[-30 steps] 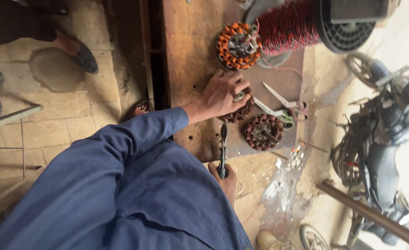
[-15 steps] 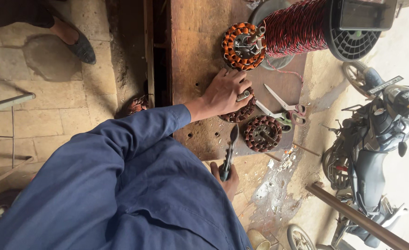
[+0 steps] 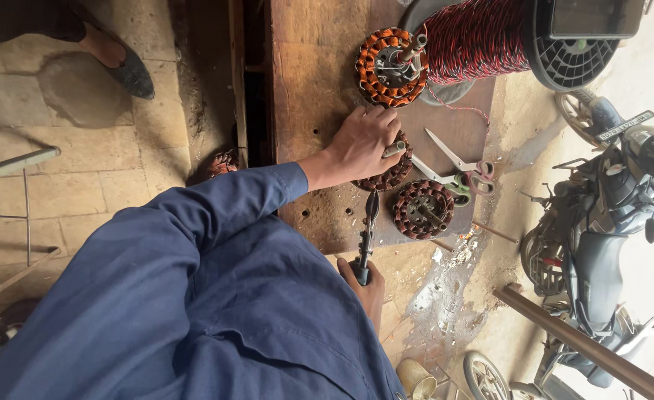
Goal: The person uses pliers to manipulate and adjust copper-wound stator coils on a wooden workbench. They repeatedly grip and reposition the coils while a second person briefly places a bottle on the table. The work continues with focused hand-tool interaction on the same set of components.
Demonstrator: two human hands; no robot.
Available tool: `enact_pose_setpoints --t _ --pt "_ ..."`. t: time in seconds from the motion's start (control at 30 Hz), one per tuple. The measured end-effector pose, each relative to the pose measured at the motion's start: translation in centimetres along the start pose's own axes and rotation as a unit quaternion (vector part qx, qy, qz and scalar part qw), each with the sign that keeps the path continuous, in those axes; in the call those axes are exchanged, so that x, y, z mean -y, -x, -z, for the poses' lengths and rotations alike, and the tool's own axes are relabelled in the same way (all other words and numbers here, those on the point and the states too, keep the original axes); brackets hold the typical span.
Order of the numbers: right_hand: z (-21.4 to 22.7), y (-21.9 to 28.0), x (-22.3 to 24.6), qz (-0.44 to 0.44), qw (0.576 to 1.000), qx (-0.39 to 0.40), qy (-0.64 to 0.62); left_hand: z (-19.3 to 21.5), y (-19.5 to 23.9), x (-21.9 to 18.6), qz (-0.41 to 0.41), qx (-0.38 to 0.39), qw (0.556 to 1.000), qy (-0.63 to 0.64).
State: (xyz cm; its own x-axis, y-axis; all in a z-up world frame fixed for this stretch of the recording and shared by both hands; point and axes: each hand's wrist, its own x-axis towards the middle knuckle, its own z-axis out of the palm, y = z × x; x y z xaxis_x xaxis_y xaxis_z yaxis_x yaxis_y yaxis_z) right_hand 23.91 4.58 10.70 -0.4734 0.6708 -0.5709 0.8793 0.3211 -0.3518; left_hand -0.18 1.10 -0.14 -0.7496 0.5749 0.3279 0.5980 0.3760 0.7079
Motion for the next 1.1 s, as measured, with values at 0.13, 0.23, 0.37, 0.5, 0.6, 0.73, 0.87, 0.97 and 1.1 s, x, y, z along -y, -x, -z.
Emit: enact_pose_setpoints --t 0.13,0.23,0.37,0.5,0.6,0.73,0.87,0.97,1.1 --pt "0.5 0.3 -0.3 -0.015 1.0 0.016 0.013 -0.1 0.1 0.2 -0.005 -0.011 1.0 0.019" --pt "0.2 0.0 -2.0 -0.028 0.998 0.047 -0.003 -0.4 0.8 0.4 -0.018 -0.048 0.998 0.042" --pt "-0.7 -1.9 -4.0 -0.139 0.971 0.136 -0.137 0.0 1.1 0.7 -0.035 -0.072 0.996 0.035" --pt "0.8 -2.6 -5.0 -0.189 0.894 0.258 -0.315 0.0 0.9 0.3 -0.048 -0.089 0.994 0.045" --pt "1.6 -2.4 -4.5 -0.159 0.9 0.28 -0.295 0.1 1.4 0.1 -0.059 -0.118 0.988 0.083" --pt "0.8 -2.4 -4.2 -0.043 0.994 0.099 -0.017 0.0 1.4 -0.2 -0.043 -0.102 0.99 0.089" --pt "-0.2 -3.4 -5.3 -0.009 0.994 0.101 -0.042 0.5 0.8 0.2 -0.041 -0.09 0.991 0.092" --pt "-0.6 -3.5 -6.6 0.003 0.988 0.125 -0.094 0.8 0.9 -0.2 -0.03 -0.088 0.991 0.094" --pt "-0.3 -3.1 -7.4 0.008 0.995 0.09 -0.043 0.9 2.0 -1.0 -0.025 -0.084 0.994 0.067"
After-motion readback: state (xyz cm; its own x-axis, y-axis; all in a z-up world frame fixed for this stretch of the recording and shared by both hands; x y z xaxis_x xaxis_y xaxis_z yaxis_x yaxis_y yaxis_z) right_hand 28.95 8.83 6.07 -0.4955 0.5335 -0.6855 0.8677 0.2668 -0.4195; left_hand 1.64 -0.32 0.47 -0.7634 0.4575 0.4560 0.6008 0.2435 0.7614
